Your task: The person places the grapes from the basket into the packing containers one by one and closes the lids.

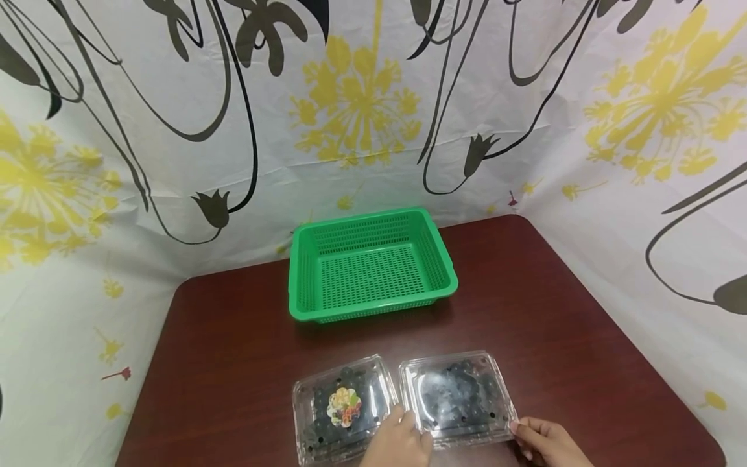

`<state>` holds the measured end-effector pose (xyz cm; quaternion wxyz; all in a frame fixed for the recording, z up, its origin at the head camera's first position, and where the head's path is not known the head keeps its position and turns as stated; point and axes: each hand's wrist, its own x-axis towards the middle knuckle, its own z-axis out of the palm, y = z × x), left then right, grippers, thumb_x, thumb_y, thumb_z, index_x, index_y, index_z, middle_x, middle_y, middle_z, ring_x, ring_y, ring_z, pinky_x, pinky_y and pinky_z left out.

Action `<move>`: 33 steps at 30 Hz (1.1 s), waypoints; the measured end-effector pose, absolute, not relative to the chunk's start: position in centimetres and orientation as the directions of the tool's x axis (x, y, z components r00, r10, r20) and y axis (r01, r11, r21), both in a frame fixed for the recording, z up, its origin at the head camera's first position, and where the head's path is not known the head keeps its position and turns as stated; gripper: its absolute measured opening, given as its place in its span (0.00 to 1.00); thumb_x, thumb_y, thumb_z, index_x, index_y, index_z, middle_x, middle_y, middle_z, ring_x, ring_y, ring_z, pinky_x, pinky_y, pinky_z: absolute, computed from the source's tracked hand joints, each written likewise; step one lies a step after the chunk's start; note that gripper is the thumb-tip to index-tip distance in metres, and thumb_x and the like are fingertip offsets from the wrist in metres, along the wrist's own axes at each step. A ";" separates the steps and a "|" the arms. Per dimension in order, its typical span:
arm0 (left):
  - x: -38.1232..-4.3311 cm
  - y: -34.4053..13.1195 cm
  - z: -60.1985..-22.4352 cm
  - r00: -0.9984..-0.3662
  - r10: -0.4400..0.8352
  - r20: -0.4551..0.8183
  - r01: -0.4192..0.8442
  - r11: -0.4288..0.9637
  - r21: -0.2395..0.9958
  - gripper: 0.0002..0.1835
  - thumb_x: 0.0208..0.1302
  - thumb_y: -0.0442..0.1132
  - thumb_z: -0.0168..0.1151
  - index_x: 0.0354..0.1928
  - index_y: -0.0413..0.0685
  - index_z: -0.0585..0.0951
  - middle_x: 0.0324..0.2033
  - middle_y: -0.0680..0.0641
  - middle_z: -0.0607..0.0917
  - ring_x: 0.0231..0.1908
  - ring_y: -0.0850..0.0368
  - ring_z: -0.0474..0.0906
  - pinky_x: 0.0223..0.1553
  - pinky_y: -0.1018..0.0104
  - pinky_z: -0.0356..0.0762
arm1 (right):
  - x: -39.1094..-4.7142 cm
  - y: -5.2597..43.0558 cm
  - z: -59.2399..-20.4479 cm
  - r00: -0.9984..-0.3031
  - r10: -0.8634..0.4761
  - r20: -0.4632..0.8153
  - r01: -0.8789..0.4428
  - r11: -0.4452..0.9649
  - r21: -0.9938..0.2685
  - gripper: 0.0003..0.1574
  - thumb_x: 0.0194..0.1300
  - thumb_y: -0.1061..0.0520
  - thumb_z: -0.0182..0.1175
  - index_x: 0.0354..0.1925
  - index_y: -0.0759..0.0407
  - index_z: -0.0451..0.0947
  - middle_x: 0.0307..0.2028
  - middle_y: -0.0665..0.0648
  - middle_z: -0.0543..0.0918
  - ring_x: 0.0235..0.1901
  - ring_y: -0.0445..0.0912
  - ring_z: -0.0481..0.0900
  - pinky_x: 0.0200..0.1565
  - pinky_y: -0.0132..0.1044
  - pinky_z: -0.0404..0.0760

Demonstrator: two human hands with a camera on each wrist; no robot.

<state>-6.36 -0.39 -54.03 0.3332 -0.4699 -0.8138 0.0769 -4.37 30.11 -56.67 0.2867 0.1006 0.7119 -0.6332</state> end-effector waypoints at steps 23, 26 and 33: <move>-6.4 -0.3 -54.9 -0.360 0.751 0.554 0.700 0.610 -0.371 0.12 0.50 0.51 0.56 0.14 0.61 0.71 0.07 0.63 0.72 0.18 0.63 0.59 0.32 0.67 0.57 | -4.4 29.6 -56.9 -0.825 -0.139 -0.548 0.532 0.135 -0.836 0.16 0.70 0.47 0.53 0.27 0.53 0.72 0.21 0.45 0.72 0.19 0.36 0.68 0.23 0.27 0.68; -6.4 -0.3 -55.1 -0.358 0.745 0.563 0.700 0.613 -0.367 0.13 0.51 0.52 0.55 0.14 0.61 0.70 0.08 0.62 0.71 0.18 0.62 0.59 0.32 0.67 0.57 | -4.4 29.7 -56.8 -0.831 -0.136 -0.540 0.524 0.138 -0.841 0.16 0.70 0.47 0.54 0.27 0.53 0.73 0.21 0.45 0.72 0.19 0.35 0.69 0.23 0.27 0.68; -6.2 -0.6 -54.6 -0.388 0.741 0.547 0.698 0.625 -0.351 0.13 0.51 0.53 0.55 0.14 0.62 0.72 0.10 0.61 0.71 0.19 0.63 0.61 0.32 0.67 0.58 | -4.4 29.6 -56.9 -0.845 -0.114 -0.523 0.501 0.176 -0.848 0.16 0.69 0.46 0.54 0.28 0.53 0.74 0.21 0.45 0.73 0.20 0.35 0.70 0.23 0.26 0.69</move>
